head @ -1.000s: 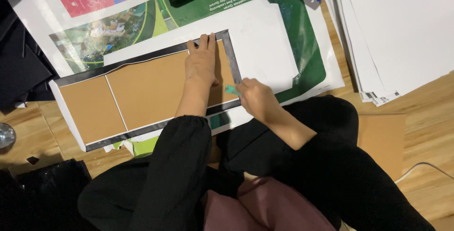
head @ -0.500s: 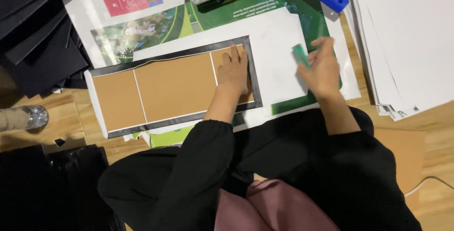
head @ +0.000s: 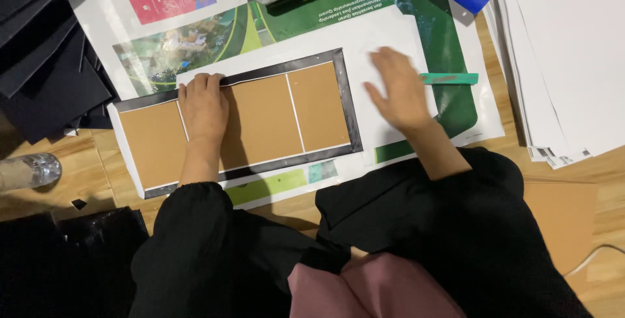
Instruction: Assembling book covers by applying glue with a roller and folding paper edges over cardboard panels.
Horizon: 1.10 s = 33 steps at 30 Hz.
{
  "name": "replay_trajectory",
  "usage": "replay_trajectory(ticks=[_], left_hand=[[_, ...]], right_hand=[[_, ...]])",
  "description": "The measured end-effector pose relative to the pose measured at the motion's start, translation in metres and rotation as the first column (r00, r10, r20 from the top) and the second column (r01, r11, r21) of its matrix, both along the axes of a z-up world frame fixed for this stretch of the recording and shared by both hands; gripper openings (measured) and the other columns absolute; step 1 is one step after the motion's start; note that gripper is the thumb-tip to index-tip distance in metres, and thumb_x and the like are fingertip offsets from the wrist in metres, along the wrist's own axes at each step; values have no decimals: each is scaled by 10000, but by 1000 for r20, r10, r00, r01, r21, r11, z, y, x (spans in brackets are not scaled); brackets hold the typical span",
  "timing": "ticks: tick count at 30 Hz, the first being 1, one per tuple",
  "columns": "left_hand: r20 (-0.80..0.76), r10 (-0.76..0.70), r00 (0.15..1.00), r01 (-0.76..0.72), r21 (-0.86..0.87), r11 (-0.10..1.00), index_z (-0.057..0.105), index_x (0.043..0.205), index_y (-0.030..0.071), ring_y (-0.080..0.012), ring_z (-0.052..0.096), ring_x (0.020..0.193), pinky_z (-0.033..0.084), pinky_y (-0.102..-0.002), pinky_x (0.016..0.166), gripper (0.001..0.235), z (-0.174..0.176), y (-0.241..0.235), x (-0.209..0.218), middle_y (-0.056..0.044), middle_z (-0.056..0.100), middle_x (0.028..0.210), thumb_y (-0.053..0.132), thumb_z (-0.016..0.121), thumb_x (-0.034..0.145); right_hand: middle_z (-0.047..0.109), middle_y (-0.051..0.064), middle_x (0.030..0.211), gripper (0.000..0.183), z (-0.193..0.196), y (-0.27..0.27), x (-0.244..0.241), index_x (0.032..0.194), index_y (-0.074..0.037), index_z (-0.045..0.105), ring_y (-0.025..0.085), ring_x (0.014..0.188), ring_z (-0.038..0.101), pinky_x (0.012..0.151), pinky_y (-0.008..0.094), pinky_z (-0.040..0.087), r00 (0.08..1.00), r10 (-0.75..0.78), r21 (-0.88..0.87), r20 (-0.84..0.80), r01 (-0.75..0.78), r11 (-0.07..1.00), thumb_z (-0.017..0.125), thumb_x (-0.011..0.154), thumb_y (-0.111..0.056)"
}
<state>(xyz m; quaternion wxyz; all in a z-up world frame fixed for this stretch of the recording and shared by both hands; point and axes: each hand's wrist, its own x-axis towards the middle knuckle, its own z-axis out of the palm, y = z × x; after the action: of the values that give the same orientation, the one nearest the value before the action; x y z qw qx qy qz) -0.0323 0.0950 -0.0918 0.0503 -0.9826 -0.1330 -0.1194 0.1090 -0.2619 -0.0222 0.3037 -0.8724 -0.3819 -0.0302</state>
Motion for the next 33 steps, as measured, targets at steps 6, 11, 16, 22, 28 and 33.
replay_trajectory(ticks=[6, 11, 16, 22, 28, 33], left_hand=[[-115, -8, 993, 16, 68, 998, 605, 833, 164, -235, 594, 714, 477, -376, 613, 93, 28, -19, 20, -5, 526, 876, 197, 626, 748], [-89, -113, 990, 123, 118, 985, 528, 860, 182, -210, 594, 765, 439, -379, 686, 124, 20, -23, 22, 15, 522, 862, 253, 579, 771], [-166, -171, 971, 172, -10, 985, 503, 845, 164, -227, 585, 805, 446, -378, 708, 126, 23, -44, 35, -12, 531, 812, 287, 515, 819], [-61, -105, 993, 100, -86, 991, 526, 879, 189, -197, 509, 898, 339, -383, 845, 142, 40, -73, 30, 17, 508, 825, 257, 586, 769], [84, 212, 974, -180, -285, 941, 423, 1208, 134, -316, 370, 1116, 301, -490, 928, 594, 43, -95, 0, -96, 383, 1205, 265, 706, 702], [-152, 214, 965, -259, -426, 867, 303, 1392, 63, -377, 206, 1304, 146, -599, 1026, 687, 53, -87, 1, -172, 165, 1444, 390, 586, 858]], right_hand=[[456, 153, 1282, 523, -12, 69, 8, 1309, -92, 434, 362, 1184, 395, 970, 481, 282, 989, 123, -209, -82, -138, 968, 556, 866, -343], [467, 59, 1087, 409, -19, 75, -1, 1192, -114, 493, 259, 1075, 420, 940, 413, 299, 991, 113, -311, -72, -130, 941, 559, 855, -337], [457, 28, 871, 278, -17, 56, -10, 988, -118, 520, 212, 903, 469, 831, 355, 360, 987, 117, -293, -106, -144, 945, 569, 831, -342], [563, -9, 782, 134, -27, 59, -8, 932, -161, 551, 175, 769, 565, 699, 317, 410, 993, 37, -261, -113, -65, 963, 573, 860, -272], [579, 11, 729, 89, -26, 60, -3, 866, -147, 551, 232, 710, 580, 659, 360, 429, 984, -2, -206, -179, -35, 978, 610, 834, -207], [511, 8, 749, 170, -18, 57, 2, 858, -163, 544, 222, 741, 558, 646, 352, 444, 987, -41, -86, -153, 28, 996, 680, 802, -247]])
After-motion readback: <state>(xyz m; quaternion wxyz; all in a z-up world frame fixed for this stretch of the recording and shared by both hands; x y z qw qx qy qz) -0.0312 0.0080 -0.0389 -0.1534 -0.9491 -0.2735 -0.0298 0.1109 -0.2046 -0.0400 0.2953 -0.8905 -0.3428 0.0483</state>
